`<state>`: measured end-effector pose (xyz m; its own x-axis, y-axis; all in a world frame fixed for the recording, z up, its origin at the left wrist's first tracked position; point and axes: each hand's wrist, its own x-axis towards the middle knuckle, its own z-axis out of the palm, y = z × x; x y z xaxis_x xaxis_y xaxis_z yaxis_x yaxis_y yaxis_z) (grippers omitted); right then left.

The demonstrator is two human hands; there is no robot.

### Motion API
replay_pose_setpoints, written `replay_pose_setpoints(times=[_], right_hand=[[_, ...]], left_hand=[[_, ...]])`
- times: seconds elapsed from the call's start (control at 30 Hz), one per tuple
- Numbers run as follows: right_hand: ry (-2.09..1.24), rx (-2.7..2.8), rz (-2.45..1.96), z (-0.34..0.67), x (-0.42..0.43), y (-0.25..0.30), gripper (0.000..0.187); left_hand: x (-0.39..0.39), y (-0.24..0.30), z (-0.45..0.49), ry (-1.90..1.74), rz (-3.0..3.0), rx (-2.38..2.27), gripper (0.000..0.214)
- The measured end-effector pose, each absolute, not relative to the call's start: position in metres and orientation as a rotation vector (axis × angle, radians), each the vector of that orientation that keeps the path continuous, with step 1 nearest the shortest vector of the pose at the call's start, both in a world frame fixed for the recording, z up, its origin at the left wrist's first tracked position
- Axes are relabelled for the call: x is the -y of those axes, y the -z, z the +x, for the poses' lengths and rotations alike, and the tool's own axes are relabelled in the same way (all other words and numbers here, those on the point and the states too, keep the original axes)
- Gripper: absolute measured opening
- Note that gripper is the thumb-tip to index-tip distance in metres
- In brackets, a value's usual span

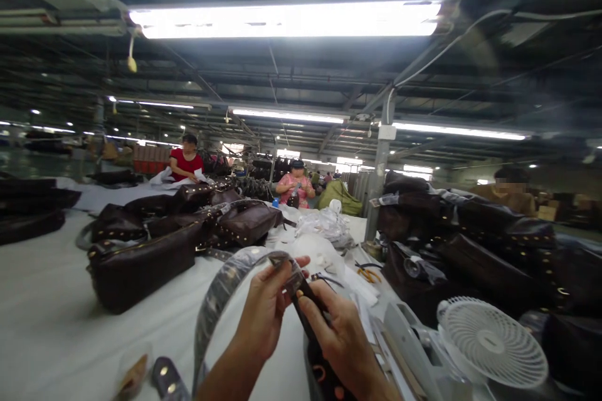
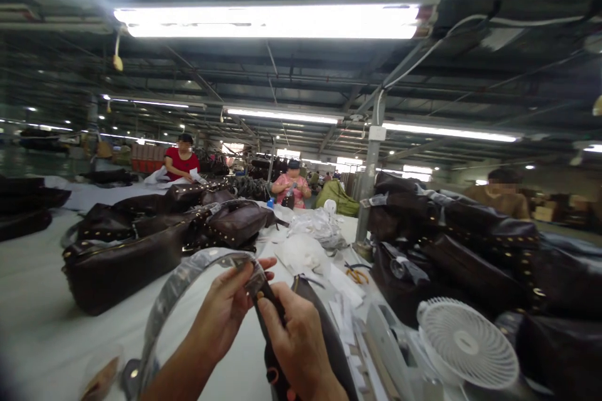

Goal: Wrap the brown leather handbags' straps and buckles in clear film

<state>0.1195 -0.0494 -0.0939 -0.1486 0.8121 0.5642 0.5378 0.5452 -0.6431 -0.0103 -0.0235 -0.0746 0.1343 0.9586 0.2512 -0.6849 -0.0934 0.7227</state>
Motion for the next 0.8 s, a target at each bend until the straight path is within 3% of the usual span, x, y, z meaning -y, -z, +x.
replay_pose_setpoints(times=[0.2, 0.37, 0.43, 0.53, 0.63, 0.73, 0.8], right_hand=[[-0.117, 1.801, -1.299, 0.119, 0.08, 0.105, 0.017], [0.077, 1.941, -1.216, 0.111, 0.099, 0.163, 0.065], [0.139, 1.961, -1.236, 0.109, 0.091, 0.192, 0.071], [0.172, 1.984, -1.264, 0.114, 0.071, 0.218, 0.065], [-0.011, 2.043, -1.241, 0.135, 0.056, 0.212, 0.06], [-0.363, 1.963, -1.087, 0.174, 0.047, 0.189, 0.037], [-0.462, 1.687, -1.163, 0.211, 0.032, 0.175, 0.039]], left_hand=[[0.029, 0.074, -0.024, -1.379, 0.979, -0.56, 0.043], [0.01, 0.083, -0.031, -1.324, 0.885, -0.713, 0.039], [-0.001, 0.091, -0.026, -1.205, 0.876, -0.723, 0.033], [-0.012, 0.101, -0.013, -1.168, 0.856, -0.722, 0.022], [-0.018, 0.11, -0.005, -1.223, 0.792, -0.758, 0.012], [-0.023, 0.122, -0.004, -1.209, 0.661, -0.803, 0.013], [-0.028, 0.134, -0.007, -1.152, 0.601, -0.76, 0.023]])
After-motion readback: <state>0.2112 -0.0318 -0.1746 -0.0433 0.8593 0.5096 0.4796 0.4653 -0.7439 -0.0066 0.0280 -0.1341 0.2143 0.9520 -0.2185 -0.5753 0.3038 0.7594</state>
